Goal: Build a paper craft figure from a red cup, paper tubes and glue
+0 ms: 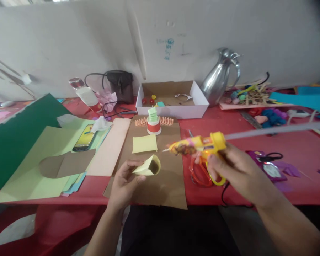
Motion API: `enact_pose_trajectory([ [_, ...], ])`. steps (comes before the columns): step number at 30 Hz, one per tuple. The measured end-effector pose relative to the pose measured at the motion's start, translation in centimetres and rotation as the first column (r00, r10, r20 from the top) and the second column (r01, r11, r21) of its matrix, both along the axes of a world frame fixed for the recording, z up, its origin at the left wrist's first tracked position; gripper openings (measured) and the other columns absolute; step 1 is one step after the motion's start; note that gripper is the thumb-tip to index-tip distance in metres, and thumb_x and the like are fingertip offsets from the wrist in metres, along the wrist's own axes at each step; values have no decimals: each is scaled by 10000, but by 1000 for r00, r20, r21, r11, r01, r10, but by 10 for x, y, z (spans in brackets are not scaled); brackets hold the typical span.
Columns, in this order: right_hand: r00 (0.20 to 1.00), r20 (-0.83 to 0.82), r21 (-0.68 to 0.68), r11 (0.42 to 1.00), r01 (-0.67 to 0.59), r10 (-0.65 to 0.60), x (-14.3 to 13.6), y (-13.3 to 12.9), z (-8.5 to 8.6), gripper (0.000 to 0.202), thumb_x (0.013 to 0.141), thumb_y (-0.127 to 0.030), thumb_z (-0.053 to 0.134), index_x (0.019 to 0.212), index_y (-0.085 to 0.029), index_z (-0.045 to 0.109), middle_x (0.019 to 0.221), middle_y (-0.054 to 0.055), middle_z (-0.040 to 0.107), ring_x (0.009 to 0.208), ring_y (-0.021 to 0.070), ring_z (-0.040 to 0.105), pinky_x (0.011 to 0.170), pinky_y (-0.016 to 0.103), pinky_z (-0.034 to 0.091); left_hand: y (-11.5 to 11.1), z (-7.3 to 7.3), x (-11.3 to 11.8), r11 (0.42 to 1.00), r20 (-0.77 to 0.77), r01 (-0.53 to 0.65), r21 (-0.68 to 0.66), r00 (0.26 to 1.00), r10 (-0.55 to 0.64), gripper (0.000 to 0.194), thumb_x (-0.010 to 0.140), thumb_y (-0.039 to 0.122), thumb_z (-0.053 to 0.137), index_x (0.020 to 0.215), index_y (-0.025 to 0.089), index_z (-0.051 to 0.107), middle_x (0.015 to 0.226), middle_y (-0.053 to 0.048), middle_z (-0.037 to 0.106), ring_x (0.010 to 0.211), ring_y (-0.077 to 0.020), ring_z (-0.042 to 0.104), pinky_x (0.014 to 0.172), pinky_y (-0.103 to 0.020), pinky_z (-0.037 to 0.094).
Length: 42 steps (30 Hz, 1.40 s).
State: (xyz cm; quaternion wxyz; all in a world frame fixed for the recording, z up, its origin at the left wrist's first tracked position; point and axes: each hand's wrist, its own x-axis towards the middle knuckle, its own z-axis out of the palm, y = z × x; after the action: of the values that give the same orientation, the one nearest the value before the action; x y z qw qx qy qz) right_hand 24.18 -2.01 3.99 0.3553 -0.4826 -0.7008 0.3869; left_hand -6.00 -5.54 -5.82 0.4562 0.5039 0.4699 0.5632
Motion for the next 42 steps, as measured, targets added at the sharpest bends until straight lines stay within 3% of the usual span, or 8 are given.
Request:
enact_pose_trajectory([
  [3, 962, -163, -185, 964, 189, -220, 23, 45, -24, 321, 865, -545, 604, 898, -227, 628, 612, -10, 608, 500, 147, 560, 498, 274, 481, 5, 0, -3, 997, -274, -14, 82, 961, 36, 285, 752, 193, 755, 1021, 260, 691, 1106, -60, 696, 1095, -266, 624, 927, -386, 487],
  [7, 895, -10, -283, 860, 425, -446, 45, 99, -60, 252, 889, -424, 548, 913, -184, 619, 764, 50, 686, 482, 126, 552, 490, 265, 472, 16, 0, -3, 970, -700, 138, 201, 712, 44, 255, 812, 148, 658, 1031, 270, 704, 1075, -61, 719, 1065, -272, 629, 966, -435, 460],
  [15, 776, 339, -57, 812, 581, -532, 54, 114, -74, 202, 830, -328, 626, 800, -133, 669, 876, 174, 697, 985, 335, 639, 796, 403, 480, 22, -6, -8, 950, -848, 246, 190, 529, 32, 293, 874, 193, 620, 1165, 224, 632, 1209, -81, 672, 1138, -246, 607, 990, -423, 489],
  [18, 804, 415, 282, 900, 332, -426, 23, 85, -65, 254, 859, -343, 617, 995, -139, 684, 1107, 186, 666, 1171, 346, 540, 978, 483, 400, 24, -8, -9, 957, -855, 250, 146, 519, -5, 310, 875, 195, 622, 1183, 229, 620, 1212, -71, 671, 1150, -239, 606, 995, -410, 493],
  [21, 899, 426, 279, 930, -239, 103, -29, 51, -64, 378, 865, -438, 658, 1168, -213, 658, 1274, 107, 637, 1240, 297, 513, 1075, 474, 366, 24, -9, -8, 959, -852, 253, 127, 522, -25, 309, 878, 179, 605, 1182, 232, 624, 1188, -68, 685, 1138, -243, 613, 992, -418, 492],
  [24, 874, 356, 226, 877, -424, 331, -71, 31, -72, 458, 829, -356, 729, 1262, -249, 623, 1351, 86, 617, 1354, 332, 418, 1124, 543, 292, 22, -5, -6, 970, -822, 217, 112, 568, -33, 311, 862, 174, 615, 1167, 231, 641, 1164, -68, 695, 1109, -247, 632, 967, -407, 499],
  [36, 962, -43, 176, 950, -257, 268, -85, 21, -54, 282, 802, -183, 705, 1069, -241, 635, 1045, 15, 699, 979, 186, 641, 889, 349, 487, 10, 0, -1, 991, -234, 20, -134, 971, -52, 332, 766, 328, 769, 1077, 234, 698, 1074, -51, 721, 1013, -224, 647, 891, -324, 484],
  [42, 900, -372, 74, 974, -216, 228, -94, 5, -54, 327, 806, -267, 748, 1102, -247, 610, 1065, 32, 667, 1007, 192, 637, 907, 356, 505, 5, -2, 16, 984, 256, 96, -150, 965, -55, 328, 716, 291, 817, 1024, 267, 709, 1014, -29, 723, 904, -182, 661, 784, -270, 504],
])
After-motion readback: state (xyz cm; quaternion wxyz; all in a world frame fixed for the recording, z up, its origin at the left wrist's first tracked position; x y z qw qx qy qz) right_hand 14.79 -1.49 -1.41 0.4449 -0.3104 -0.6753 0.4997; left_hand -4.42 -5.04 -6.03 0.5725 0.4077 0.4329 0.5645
